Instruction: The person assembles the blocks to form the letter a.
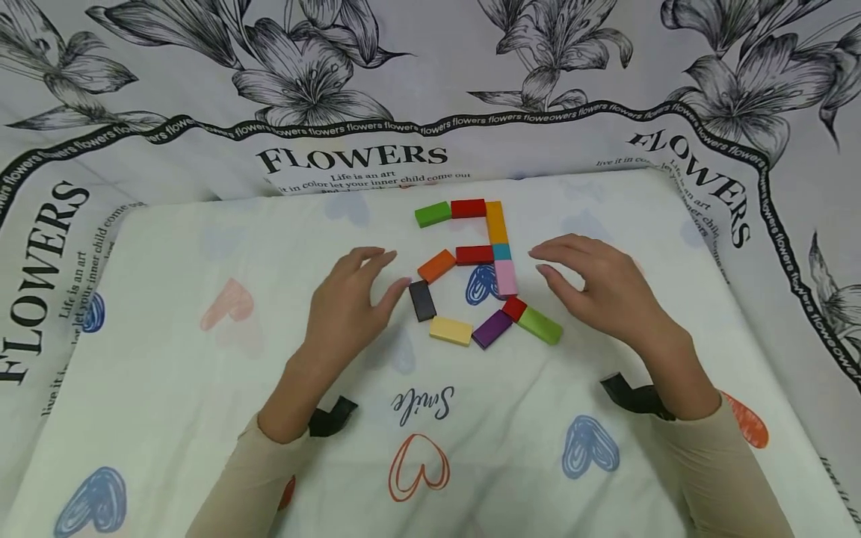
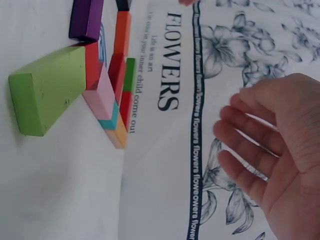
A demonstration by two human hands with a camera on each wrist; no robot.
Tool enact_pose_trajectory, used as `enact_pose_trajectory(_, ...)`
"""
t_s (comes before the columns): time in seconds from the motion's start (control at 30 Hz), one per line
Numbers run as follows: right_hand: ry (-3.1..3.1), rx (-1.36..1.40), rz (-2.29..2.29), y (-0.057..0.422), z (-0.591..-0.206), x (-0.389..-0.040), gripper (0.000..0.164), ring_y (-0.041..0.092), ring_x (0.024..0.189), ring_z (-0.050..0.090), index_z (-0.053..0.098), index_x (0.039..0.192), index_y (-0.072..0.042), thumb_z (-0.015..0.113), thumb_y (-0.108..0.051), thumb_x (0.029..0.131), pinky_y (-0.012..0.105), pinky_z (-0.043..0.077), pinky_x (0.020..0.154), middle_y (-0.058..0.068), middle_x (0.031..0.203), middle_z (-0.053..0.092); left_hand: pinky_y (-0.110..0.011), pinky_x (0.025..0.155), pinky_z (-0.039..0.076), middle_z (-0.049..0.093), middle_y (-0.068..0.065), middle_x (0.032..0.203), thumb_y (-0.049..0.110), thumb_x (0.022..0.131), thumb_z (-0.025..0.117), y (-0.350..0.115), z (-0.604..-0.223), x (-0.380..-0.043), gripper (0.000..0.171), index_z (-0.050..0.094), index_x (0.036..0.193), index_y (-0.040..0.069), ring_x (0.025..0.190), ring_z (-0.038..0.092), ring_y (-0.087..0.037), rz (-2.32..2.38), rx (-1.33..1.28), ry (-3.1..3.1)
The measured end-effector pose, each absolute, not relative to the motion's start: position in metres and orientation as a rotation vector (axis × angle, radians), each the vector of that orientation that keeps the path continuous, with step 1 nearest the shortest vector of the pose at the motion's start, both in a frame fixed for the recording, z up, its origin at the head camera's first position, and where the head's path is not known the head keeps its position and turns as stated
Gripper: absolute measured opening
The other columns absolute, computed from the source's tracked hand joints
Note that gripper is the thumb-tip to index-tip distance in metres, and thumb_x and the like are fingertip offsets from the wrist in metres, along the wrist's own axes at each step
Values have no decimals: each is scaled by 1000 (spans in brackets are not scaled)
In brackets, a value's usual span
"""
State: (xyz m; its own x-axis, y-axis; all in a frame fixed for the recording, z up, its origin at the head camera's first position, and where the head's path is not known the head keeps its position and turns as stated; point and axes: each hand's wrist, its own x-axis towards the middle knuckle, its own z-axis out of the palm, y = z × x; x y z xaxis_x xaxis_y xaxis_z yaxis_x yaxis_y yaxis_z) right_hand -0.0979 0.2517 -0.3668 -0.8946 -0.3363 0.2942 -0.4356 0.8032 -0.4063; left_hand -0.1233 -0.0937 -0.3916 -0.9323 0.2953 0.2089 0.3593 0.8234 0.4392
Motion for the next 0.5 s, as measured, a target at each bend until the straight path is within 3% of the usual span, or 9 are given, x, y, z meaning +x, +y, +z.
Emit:
enact_pose_trajectory(0.17, -2711, 566, 698, 256, -367, -103, 31, 29, 116, 72, 77, 126, -12, 77, -9, 95, 52, 62, 93, 8, 123, 78, -57, 116, 49, 63, -16, 147, 36, 102, 72, -124, -380, -139, 51, 65, 145, 10, 141, 57, -37, -754, -585, -2834)
enact_pose_trajectory(0.33, -2709, 469, 717, 268, -375, -112, 42, 31, 126, 67, 70, 137, -10, 76, -7, 95, 55, 59, 100, 11, 135, 71, -55, 130, 32, 63, -18, 147, 27, 102, 72, -152, -373, -149, 50, 62, 147, 8, 144, 53, -41, -744, -637, -2782)
enact_pose_trajectory(0.5, -2733, 370, 770, 279, -385, -115, 44, 32, 136, 61, 67, 142, -10, 74, -10, 98, 57, 55, 106, 11, 145, 64, -53, 133, 27, 63, -19, 145, 25, 102, 71, -169, -370, -150, 49, 62, 147, 8, 143, 53, -41, -748, -617, -2766)
